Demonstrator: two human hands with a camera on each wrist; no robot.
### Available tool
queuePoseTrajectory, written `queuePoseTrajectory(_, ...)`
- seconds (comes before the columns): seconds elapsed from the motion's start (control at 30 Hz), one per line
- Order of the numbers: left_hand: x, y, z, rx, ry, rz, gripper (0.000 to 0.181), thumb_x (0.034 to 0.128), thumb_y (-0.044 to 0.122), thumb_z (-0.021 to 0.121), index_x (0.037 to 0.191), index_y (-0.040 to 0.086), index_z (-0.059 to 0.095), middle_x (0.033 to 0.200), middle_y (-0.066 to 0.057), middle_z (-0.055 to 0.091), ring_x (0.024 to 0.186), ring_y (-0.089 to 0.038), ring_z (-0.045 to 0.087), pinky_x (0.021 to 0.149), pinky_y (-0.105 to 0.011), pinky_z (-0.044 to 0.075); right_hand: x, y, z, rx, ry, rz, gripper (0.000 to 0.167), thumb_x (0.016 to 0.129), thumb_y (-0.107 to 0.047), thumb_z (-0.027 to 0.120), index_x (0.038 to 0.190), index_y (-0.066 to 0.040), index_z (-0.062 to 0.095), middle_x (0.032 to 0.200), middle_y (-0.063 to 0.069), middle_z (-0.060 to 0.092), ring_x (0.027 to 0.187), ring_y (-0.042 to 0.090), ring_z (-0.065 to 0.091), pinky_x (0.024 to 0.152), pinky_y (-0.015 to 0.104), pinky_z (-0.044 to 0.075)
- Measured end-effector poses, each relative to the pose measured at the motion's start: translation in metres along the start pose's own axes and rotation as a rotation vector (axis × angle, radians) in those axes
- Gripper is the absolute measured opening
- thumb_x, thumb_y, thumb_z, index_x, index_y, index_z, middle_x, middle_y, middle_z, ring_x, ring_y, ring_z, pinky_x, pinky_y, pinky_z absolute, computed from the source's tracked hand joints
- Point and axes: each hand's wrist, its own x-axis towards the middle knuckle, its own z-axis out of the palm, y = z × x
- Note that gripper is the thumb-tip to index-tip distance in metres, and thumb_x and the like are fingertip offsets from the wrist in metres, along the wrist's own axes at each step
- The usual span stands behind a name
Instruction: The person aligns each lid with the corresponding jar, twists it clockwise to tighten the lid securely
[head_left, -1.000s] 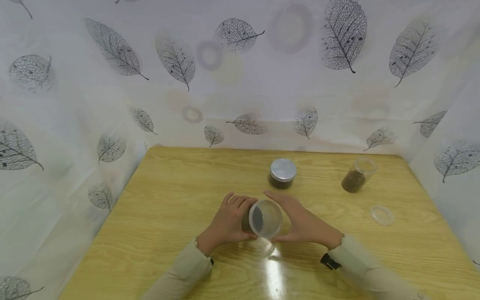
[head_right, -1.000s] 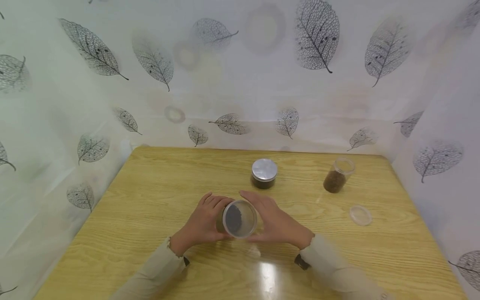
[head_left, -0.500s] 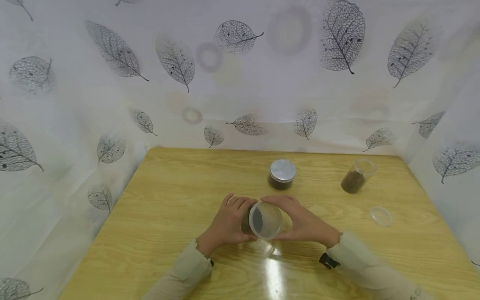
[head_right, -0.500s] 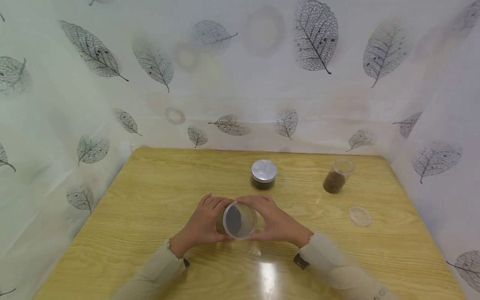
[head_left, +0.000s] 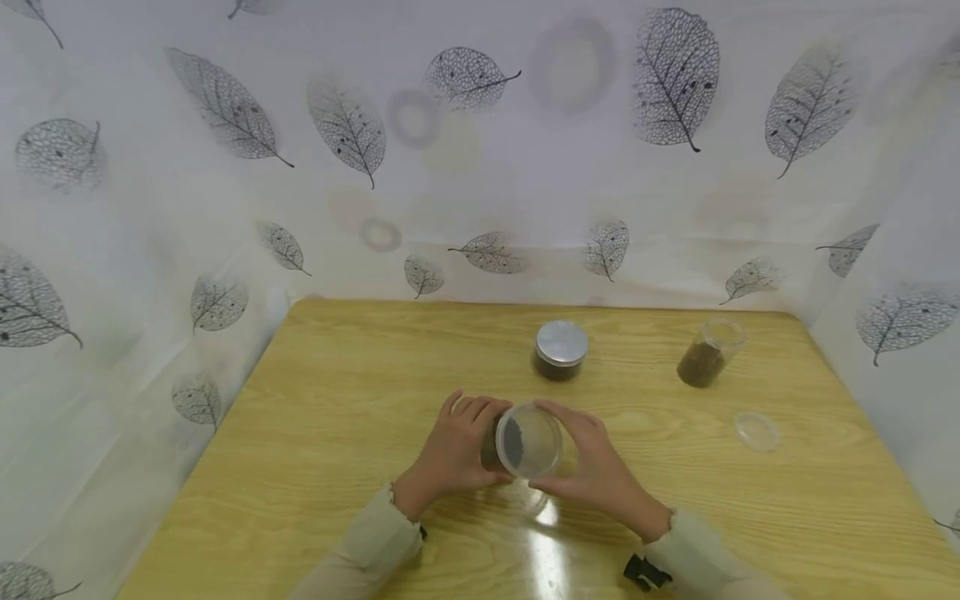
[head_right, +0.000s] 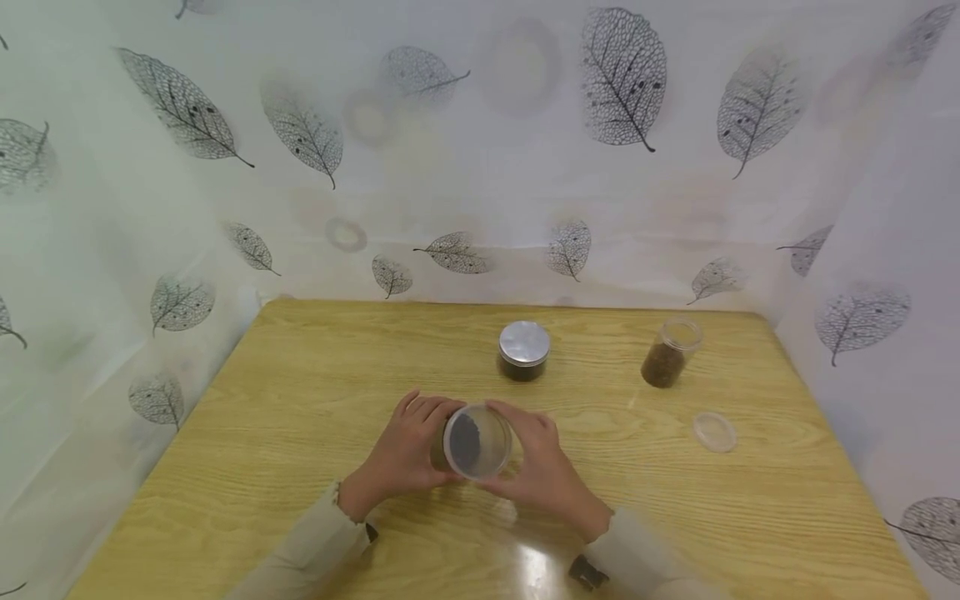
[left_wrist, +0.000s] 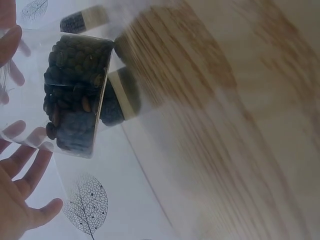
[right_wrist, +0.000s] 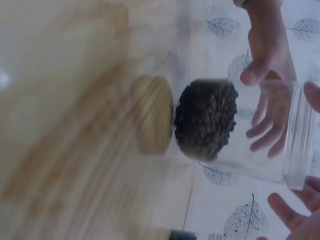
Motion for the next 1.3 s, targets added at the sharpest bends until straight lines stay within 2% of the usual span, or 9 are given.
queuePoseTrajectory(0.13, -0.002, 0.001, 0.0, -0.007, 0.005, -0.008, 0.095, 0.0505, 0.055, 0.086, 0.129, 0.018, 0.047, 0.117, 0.001, 0.058, 0.11, -0.019, 0.056, 0.104, -0.053, 0.036, -0.003, -0.004, 0.006, 0.02, 0.043, 0.037, 0.099, 0.054, -0.03, 0.089, 0.139, -0.012, 0.042, 0.134, 0.005, 0.055, 0.119, 0.025, 0.053, 0.099, 0.053, 0.031)
queuePoseTrajectory(0.27, -0.002, 0.0, 0.0, -0.006, 0.007, -0.003, 0.095, 0.0509, 0.056, 0.086, 0.129, 0.018, 0.048, 0.117, 0.001, 0.058, 0.11, -0.019, 0.056, 0.104, -0.053, 0.036, -0.003, -0.005, 0.004, 0.029, 0.006, 0.045, 0.1, 0.056, -0.03, 0.089, 0.141, -0.012, 0.039, 0.138, 0.005, 0.051, 0.123, 0.026, 0.049, 0.101, 0.053, 0.027)
queuePoseTrajectory(0.37, -0.002, 0.0, 0.001, -0.001, 0.003, 0.0, 0.095, 0.0511, 0.056, 0.085, 0.129, 0.018, 0.048, 0.117, 0.001, 0.058, 0.11, -0.019, 0.056, 0.104, -0.052, 0.036, 0.002, -0.001, -0.003, -0.027, -0.067, -0.027, 0.109, 0.053, -0.033, 0.09, 0.144, -0.01, 0.034, 0.142, 0.007, 0.046, 0.126, 0.028, 0.044, 0.103, 0.054, 0.024)
queuePoseTrajectory(0.47, -0.001, -0.001, 0.001, -0.001, 0.002, -0.001, 0.095, 0.0503, 0.056, 0.086, 0.129, 0.018, 0.048, 0.116, 0.002, 0.059, 0.109, -0.019, 0.056, 0.104, -0.052, 0.037, 0.011, 0.007, -0.012, -0.143, -0.157, -0.145, 0.117, 0.052, -0.039, 0.09, 0.146, -0.008, 0.028, 0.146, 0.007, 0.04, 0.132, 0.03, 0.037, 0.103, 0.057, 0.021)
queuePoseTrajectory(0.57, 0.0, 0.0, 0.001, -0.003, 0.002, 0.006, 0.095, 0.0487, 0.056, 0.086, 0.127, 0.019, 0.049, 0.115, 0.002, 0.059, 0.109, -0.018, 0.056, 0.104, -0.052, 0.036, 0.021, 0.014, -0.02, -0.25, -0.216, -0.25, 0.118, 0.053, -0.047, 0.087, 0.147, -0.01, 0.026, 0.148, 0.006, 0.038, 0.136, 0.031, 0.033, 0.104, 0.061, 0.021)
queuePoseTrajectory(0.73, 0.003, 0.001, 0.001, 0.018, -0.024, 0.02, 0.093, 0.0494, 0.056, 0.086, 0.127, 0.019, 0.05, 0.116, 0.002, 0.059, 0.108, -0.017, 0.056, 0.104, -0.051, 0.036, 0.032, 0.019, -0.027, -0.316, -0.236, -0.389, 0.112, 0.055, -0.056, 0.083, 0.144, -0.01, 0.033, 0.144, 0.006, 0.043, 0.132, 0.031, 0.039, 0.104, 0.061, 0.02)
queuePoseTrajectory(0.83, 0.005, 0.001, 0.0, 0.024, -0.039, 0.023, 0.092, 0.0503, 0.056, 0.085, 0.127, 0.019, 0.05, 0.116, 0.002, 0.059, 0.108, -0.017, 0.056, 0.104, -0.052, 0.036, 0.035, 0.018, -0.028, -0.323, -0.218, -0.44, 0.106, 0.054, -0.054, 0.083, 0.139, -0.008, 0.04, 0.139, 0.006, 0.049, 0.128, 0.03, 0.045, 0.103, 0.061, 0.02)
queuePoseTrajectory(1.03, 0.007, 0.003, -0.001, 0.02, -0.042, 0.03, 0.093, 0.0494, 0.055, 0.086, 0.127, 0.02, 0.05, 0.117, 0.003, 0.058, 0.108, -0.017, 0.055, 0.104, -0.053, 0.036, 0.033, 0.018, -0.026, -0.33, -0.182, -0.437, 0.097, 0.056, -0.053, 0.083, 0.133, -0.008, 0.046, 0.131, 0.005, 0.055, 0.123, 0.026, 0.05, 0.103, 0.058, 0.023)
queuePoseTrajectory(1.3, 0.006, 0.005, 0.002, 0.02, -0.011, 0.043, 0.092, 0.048, 0.053, 0.087, 0.125, 0.02, 0.051, 0.116, 0.003, 0.058, 0.109, -0.017, 0.055, 0.103, -0.054, 0.037, 0.021, 0.023, -0.02, -0.3, -0.132, -0.392, 0.099, 0.056, -0.052, 0.083, 0.135, -0.008, 0.044, 0.129, 0.006, 0.056, 0.117, 0.024, 0.055, 0.102, 0.058, 0.026)
